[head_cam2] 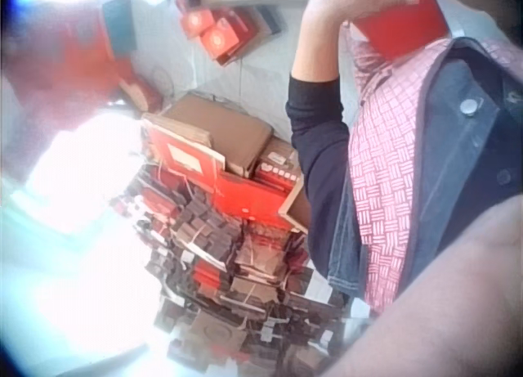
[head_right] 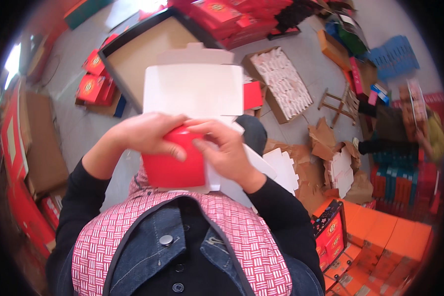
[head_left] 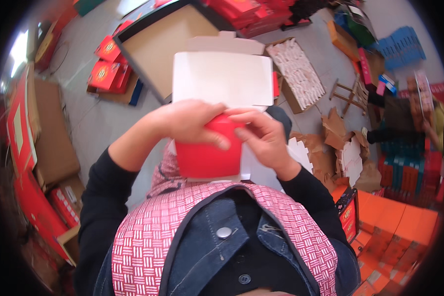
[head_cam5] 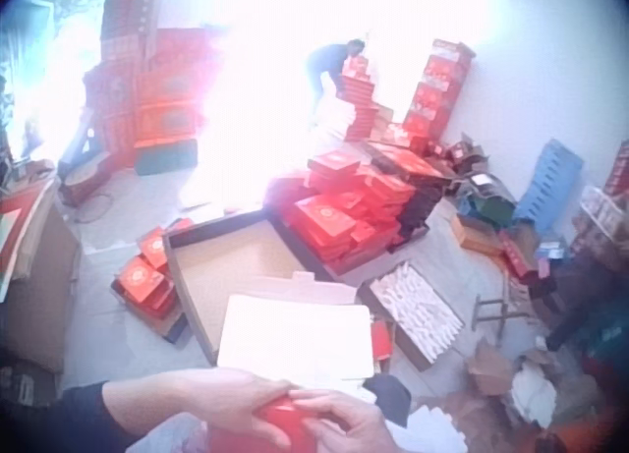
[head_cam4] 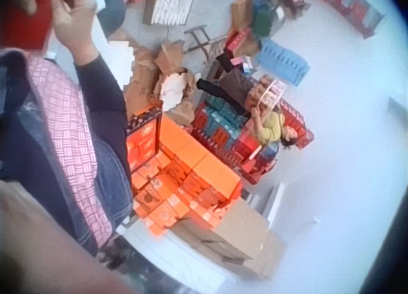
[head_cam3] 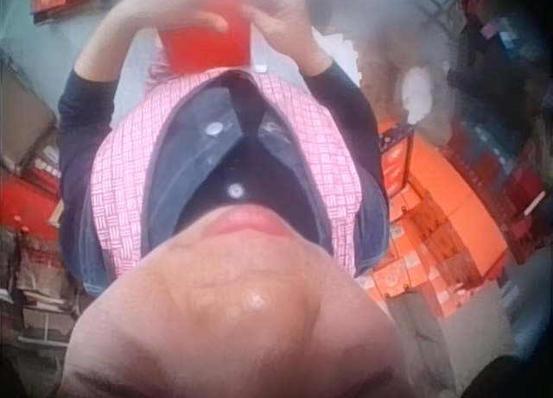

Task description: The person assembles small red boxes by folding white cardboard blanks and inserting them into red printed covers. The person places the finished boxes into a black tray and continues the process with additional blanks.

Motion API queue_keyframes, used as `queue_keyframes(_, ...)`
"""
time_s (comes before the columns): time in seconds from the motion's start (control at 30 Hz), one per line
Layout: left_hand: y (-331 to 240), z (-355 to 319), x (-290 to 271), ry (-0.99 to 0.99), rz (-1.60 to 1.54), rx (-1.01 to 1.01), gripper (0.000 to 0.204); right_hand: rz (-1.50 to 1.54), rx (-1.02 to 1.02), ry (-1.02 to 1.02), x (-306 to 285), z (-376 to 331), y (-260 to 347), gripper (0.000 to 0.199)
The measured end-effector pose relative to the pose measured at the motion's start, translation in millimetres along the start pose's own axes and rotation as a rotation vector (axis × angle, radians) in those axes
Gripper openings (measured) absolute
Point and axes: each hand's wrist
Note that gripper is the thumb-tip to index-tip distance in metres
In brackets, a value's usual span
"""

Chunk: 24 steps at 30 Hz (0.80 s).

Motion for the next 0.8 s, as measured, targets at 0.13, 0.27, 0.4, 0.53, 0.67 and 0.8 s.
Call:
queue_keyframes(0.13,9.9,-10.3,-21.2,-0.046,0.051,-0.066,0.059,-0.095,0.072,0.051,-27.5,13.2,15.0,0.036)
queue_keyframes(0.27,34.9,-32.0,-30.3,-0.712,-0.765,-0.14,0.041,0.2,0.053,-0.394,-119.5,35.3,-11.4,0.028)
queue_keyframes(0.4,44.4,10.9,26.3,-0.957,-1.087,-0.165,0.058,0.177,0.4,-0.734,-230.9,30.7,-163.4,0.017)
queue_keyframes(0.53,54.2,11.5,62.3,-1.051,-1.039,-0.293,0.054,0.175,0.733,-0.763,-236.7,21.2,-320.5,0.017)
queue_keyframes(0.67,47.5,-8.5,64.4,-1.158,-1.057,-0.364,0.055,-0.727,0.512,-0.633,-197.6,25.2,-390.1,0.027)
queue_keyframes(0.8,41.8,-11.5,67.5,-1.26,-0.959,-0.38,0.058,-1.025,0.344,-0.473,-198.5,51.6,-439.0,0.031)
Point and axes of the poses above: each hand's wrist, its own z-axis towards the middle knuckle, its own x-axis out of the palm, y = z × x, and after that the axes turned 6 degrees about x, right-handed
